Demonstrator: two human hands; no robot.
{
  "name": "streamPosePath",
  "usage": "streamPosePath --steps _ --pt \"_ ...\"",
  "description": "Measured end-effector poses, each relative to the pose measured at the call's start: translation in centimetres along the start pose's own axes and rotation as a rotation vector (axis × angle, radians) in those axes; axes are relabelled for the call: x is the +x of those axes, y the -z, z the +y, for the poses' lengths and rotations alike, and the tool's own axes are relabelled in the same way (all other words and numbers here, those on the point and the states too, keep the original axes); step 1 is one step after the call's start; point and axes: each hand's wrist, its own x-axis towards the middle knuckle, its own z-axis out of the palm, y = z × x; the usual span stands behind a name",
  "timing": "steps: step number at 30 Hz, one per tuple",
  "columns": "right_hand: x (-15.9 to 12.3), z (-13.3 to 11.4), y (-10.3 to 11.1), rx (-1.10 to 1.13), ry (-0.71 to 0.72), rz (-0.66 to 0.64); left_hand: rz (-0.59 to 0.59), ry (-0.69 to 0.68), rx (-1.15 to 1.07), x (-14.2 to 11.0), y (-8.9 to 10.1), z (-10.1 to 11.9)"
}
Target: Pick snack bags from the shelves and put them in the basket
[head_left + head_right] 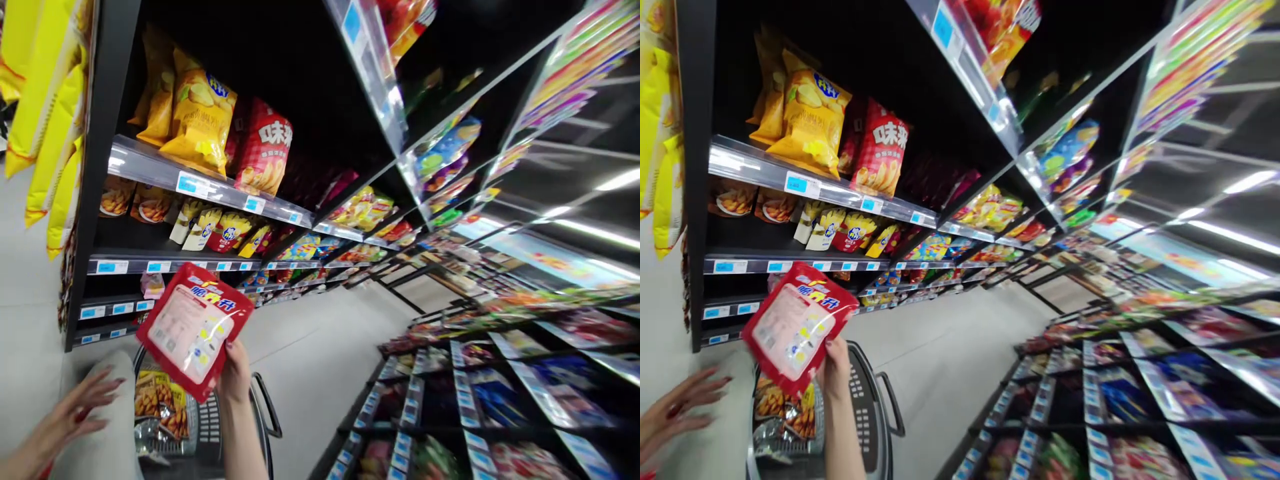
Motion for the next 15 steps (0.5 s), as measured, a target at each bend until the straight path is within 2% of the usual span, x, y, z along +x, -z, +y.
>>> streamPosePath --steps 3,4,6,9,12,15 --pt "-4.5 1.9 -3.1 0.258 -0.149 -0.076 0.015 -0.1 -0.43 -2.1 -5.8 3.3" --pt "-5.5 2.3 -4.0 0.288 -0.172 -0.103 0.038 -0.09 -0.526 -2.8 -7.2 4.2" --pt "-6.9 2.7 -5.3 0.312 -0.165 -0.159 0.156 -0.054 -0.597 -4.3 -8.8 5.7" --pt "-8.1 2.4 -6.2 0.272 -0.07 -0.236 0.321 -0.051 -0.538 -6.0 -9.2 6.7" --pt "-9.2 1.7 -6.2 0.192 0.009 -0.288 0.329 -0.084 -0.511 -6.7 -8.6 6.5" --pt "-10.3 1.3 -6.1 0.162 0.059 -0.226 0.327 -0.127 -0.506 -6.9 -8.3 5.9"
